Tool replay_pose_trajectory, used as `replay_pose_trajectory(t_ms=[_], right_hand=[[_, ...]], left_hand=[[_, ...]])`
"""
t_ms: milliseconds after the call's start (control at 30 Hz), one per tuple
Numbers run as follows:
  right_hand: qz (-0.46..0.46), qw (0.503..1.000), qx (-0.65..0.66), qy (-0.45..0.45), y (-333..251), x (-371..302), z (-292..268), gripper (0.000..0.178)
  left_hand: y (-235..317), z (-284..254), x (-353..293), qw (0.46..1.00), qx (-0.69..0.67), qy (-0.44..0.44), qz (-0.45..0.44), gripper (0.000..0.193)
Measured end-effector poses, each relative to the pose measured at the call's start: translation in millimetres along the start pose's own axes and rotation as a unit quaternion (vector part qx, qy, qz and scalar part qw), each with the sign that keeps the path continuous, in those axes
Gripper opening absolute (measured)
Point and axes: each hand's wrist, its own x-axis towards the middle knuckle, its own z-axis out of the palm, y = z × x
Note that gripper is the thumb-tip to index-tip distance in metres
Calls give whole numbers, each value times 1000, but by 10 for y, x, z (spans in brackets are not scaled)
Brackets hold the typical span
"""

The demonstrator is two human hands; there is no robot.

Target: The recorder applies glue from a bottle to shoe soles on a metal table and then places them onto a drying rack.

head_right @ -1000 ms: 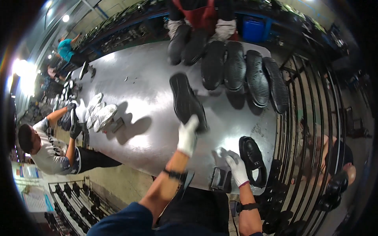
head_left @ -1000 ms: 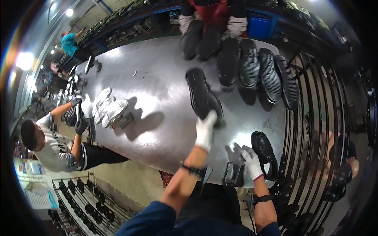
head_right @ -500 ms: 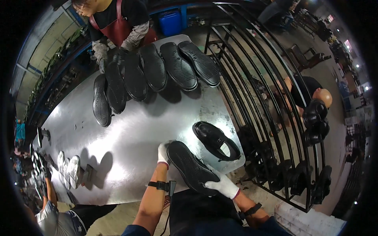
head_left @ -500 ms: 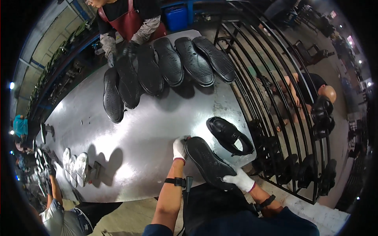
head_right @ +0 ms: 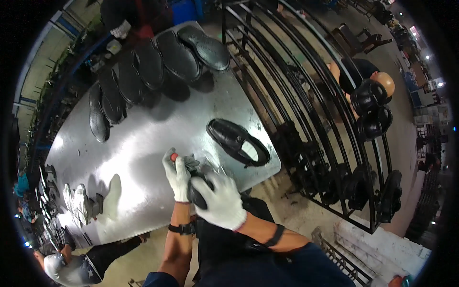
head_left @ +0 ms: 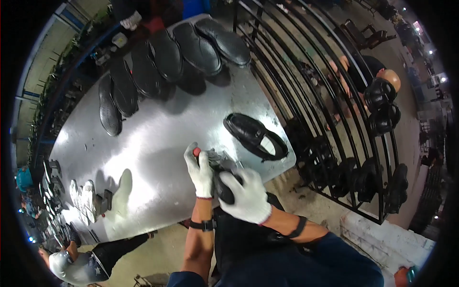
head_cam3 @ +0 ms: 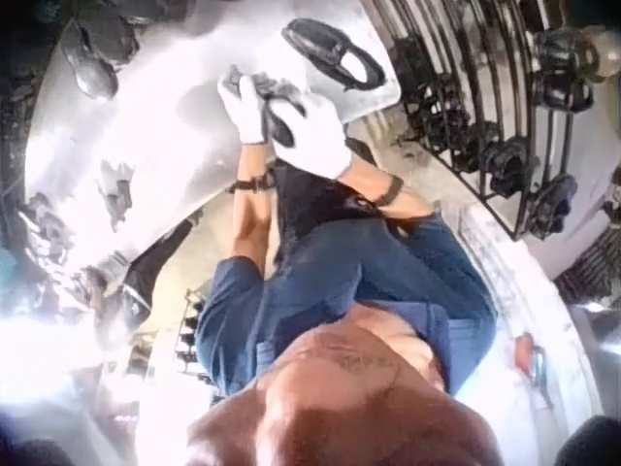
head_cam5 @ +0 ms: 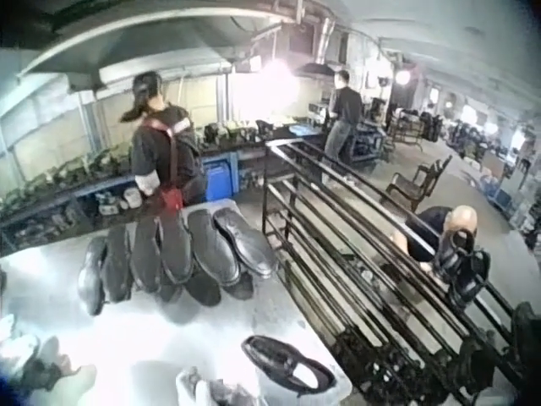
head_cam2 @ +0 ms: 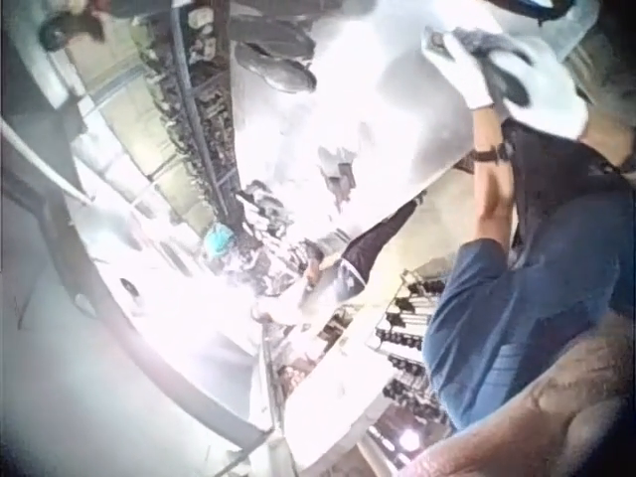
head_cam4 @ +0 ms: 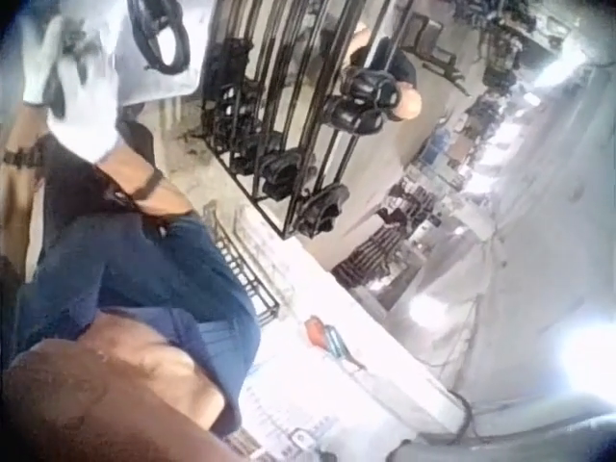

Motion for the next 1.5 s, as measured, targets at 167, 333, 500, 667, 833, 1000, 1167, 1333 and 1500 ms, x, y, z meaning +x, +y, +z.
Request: replay_pose_trajectory(t_ms=[167,333,500,667,833,1000,1167,1333,1500], right_hand=[[-147,984,92,29,459,-1148,-781,55],[-169,980,69,83,668,-560,-1438,69],[131,939,104,300,758,-222,-473,87],[175,983,59,25,947,-465,-140,79],[140,963,-213,-81,1322,-43,-160,68],[215,880,-296,-305,1835,676,306,29],[235,902,-251,-261,2120,744,429,35],[247,925,-203,-205,2174,648,473,36],[262,928,-181,-194,2224,674,536,37]], left_hand=[[588,327,-949,955,39,-118,268,46],[621,371,-97,995,-60,74,40,54],[-426,376,724,941,-290,86,-150,54],[-826,9,524,995,14,7,-94,43],[-88,-65,-747,986,-3,-18,-167,68],[-208,482,-800,886,-369,-1,-281,58],[-73,3,-109,845,-464,148,-223,55],[450,-1905,179,824,-448,346,35,66],[450,-3956,406,785,-407,463,67,88]])
